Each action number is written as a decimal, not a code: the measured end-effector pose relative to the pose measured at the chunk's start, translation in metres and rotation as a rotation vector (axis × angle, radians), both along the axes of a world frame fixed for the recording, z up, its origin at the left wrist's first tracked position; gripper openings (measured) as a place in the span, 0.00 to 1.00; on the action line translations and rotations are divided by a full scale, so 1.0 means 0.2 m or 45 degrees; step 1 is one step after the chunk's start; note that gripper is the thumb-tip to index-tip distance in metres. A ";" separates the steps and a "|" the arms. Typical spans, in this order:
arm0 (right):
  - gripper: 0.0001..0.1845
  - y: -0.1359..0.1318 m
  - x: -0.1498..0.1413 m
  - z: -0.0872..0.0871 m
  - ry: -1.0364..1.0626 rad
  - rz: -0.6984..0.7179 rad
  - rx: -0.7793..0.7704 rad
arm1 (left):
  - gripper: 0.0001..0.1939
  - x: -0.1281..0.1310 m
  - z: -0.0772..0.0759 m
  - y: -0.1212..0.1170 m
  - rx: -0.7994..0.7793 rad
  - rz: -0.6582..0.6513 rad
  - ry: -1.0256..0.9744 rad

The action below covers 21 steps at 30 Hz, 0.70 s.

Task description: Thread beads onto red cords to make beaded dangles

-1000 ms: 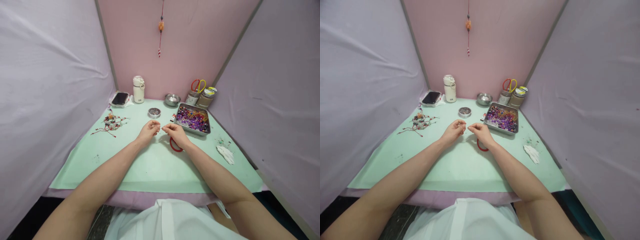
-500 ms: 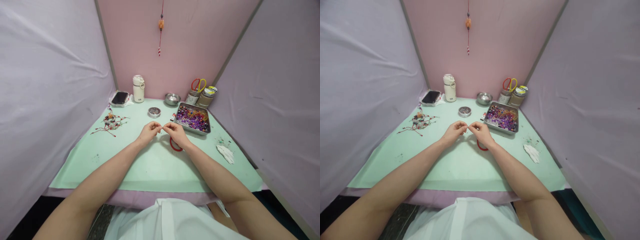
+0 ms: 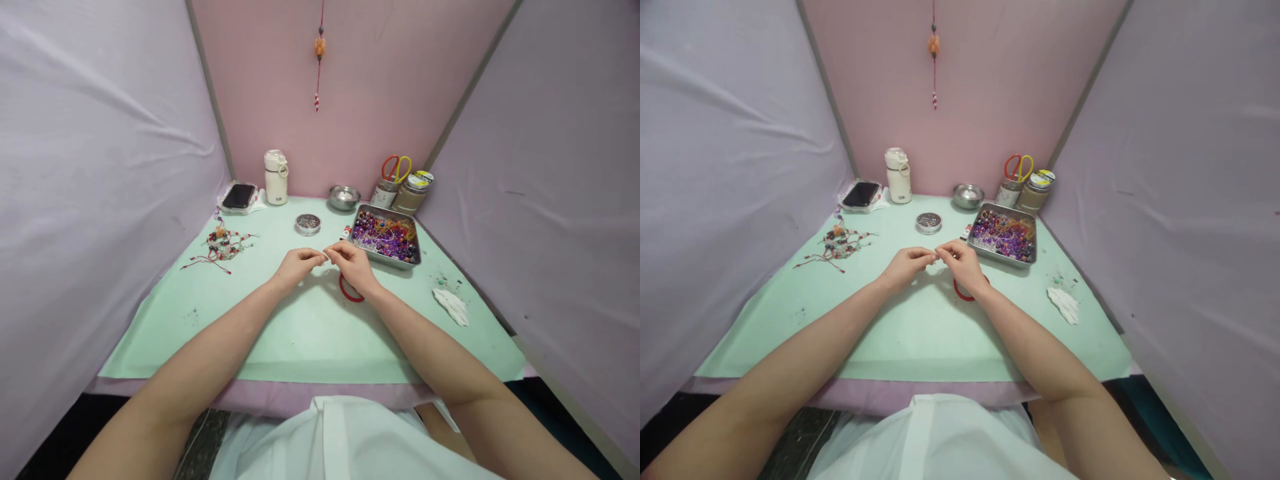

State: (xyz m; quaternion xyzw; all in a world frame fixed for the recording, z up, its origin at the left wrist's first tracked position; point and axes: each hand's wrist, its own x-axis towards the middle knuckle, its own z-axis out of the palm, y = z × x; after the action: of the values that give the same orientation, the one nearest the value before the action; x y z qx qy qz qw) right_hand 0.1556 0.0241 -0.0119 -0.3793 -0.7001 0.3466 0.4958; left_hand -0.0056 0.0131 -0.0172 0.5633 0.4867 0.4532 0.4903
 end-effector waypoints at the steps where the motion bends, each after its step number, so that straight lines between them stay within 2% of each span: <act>1: 0.11 0.00 0.00 0.00 0.027 0.018 -0.050 | 0.14 0.00 0.00 0.00 -0.012 -0.001 -0.029; 6: 0.15 0.01 0.00 -0.02 0.044 0.066 -0.190 | 0.16 -0.01 0.00 0.01 -0.026 0.004 -0.171; 12: 0.13 -0.01 -0.01 -0.01 -0.026 0.104 -0.219 | 0.13 -0.01 0.02 0.00 -0.050 0.046 -0.144; 18: 0.13 0.00 -0.01 -0.03 0.112 0.178 -0.411 | 0.11 0.00 0.04 -0.02 0.225 0.111 -0.051; 21: 0.13 0.01 -0.02 -0.04 0.174 0.208 -0.482 | 0.10 0.00 0.05 -0.02 0.292 0.120 -0.038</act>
State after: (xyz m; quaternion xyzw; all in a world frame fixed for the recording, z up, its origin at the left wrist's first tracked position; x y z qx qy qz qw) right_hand 0.1523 0.0259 -0.0191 -0.3832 -0.6157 0.5359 0.4322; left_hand -0.0064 0.0087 -0.0079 0.5853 0.4504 0.5367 0.4081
